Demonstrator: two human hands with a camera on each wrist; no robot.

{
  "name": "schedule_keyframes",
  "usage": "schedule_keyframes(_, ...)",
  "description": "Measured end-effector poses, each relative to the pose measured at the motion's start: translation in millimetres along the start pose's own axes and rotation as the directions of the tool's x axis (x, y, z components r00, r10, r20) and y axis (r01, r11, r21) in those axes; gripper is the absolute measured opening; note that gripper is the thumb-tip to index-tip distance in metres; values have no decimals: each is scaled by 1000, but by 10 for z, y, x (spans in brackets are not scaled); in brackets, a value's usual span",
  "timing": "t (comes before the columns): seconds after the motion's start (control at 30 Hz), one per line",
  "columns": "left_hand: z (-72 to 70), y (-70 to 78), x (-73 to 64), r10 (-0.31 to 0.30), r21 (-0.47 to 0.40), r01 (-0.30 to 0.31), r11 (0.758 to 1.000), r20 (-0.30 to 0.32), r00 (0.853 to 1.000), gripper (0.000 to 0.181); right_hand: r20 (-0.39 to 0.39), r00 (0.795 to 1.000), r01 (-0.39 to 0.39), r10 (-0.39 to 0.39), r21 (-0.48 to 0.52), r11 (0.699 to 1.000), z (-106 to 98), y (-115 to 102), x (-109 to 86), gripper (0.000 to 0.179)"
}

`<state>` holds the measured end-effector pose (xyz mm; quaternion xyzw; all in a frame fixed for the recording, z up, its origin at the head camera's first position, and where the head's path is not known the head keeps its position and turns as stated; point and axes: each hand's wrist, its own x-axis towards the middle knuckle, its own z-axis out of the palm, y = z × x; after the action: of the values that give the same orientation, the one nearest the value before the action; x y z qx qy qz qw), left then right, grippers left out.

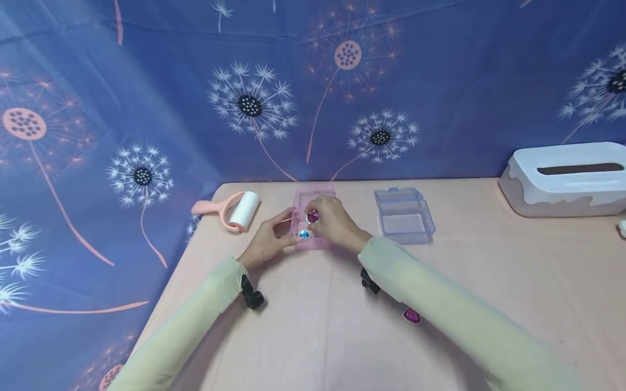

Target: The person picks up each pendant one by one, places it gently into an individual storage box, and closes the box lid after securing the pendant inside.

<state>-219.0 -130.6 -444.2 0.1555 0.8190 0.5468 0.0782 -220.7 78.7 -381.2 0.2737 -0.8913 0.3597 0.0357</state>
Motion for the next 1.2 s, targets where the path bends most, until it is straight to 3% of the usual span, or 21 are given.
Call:
schedule_keyframes(0.17,-1,-10,-9,21,31,-20,999,-12,1000,85,89,994,70,-67,-38,997,21,98,95,23)
schedule_keyframes(0.37,0,1,-9,15,24,-14,1000,-3,1000,84,213,968,165,-135,-130,978,19,195,177,14)
schedule_keyframes(0.6,-39,247,-98,19,16,-20,1000,54,998,82,314,941,194,-125,-199,961,28,230,194,13)
schedule_keyframes(0.7,-41,322,-130,27,18,-28,999,53,998,80,322,937,208,-137,-197,958,42,241,195,14)
schedule_keyframes(1.2,-44,340,-136,13,15,-14,1000,54,998,83,306,939,227,-159,-202,953,112,281,182,13)
